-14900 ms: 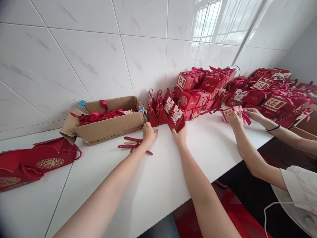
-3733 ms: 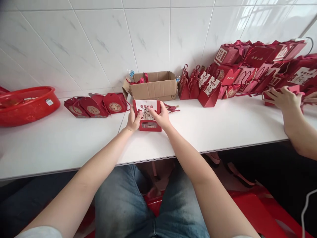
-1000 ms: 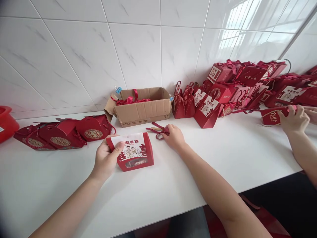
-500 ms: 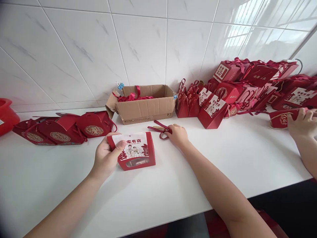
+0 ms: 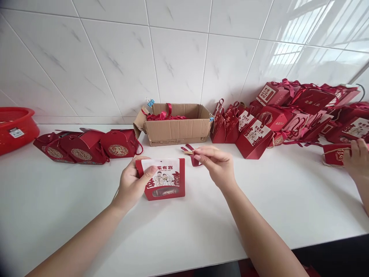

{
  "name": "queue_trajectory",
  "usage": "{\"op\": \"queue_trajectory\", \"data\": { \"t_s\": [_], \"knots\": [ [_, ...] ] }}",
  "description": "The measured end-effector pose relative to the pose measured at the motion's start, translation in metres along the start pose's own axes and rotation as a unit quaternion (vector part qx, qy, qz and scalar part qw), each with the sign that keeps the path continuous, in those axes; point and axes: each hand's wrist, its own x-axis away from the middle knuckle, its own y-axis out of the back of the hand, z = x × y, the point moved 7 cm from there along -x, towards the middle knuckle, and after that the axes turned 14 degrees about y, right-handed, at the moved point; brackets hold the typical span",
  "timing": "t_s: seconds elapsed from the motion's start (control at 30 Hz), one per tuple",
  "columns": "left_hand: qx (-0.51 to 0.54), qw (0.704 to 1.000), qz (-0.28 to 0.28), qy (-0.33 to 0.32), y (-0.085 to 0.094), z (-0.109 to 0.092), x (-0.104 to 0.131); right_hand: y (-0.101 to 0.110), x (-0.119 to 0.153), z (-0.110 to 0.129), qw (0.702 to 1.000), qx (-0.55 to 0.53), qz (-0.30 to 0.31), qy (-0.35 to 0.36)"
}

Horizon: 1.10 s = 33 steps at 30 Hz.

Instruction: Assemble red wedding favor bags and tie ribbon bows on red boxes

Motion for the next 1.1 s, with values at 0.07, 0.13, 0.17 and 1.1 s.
{"op": "queue_trajectory", "data": {
  "t_s": [0.07,0.13,0.17,1.1],
  "knots": [
    [-0.010,1.000,-0.009,-0.025,0.001,-0.002,0.003,-0.013,0.004,0.016,0.998,-0.047,0.039,0.034],
    [-0.030,0.998,-0.018,-0.057,0.000,-0.004,0.008,-0.023,0.009,0.026,0.993,-0.066,0.080,0.048],
    [-0.044,0.996,-0.021,-0.077,-0.001,-0.006,0.011,-0.028,0.012,0.028,0.991,-0.077,0.099,0.048],
    [-0.292,0.808,-0.060,-0.509,-0.020,-0.061,0.082,-0.090,0.068,0.013,0.853,-0.356,0.144,-0.354]
  ]
}}
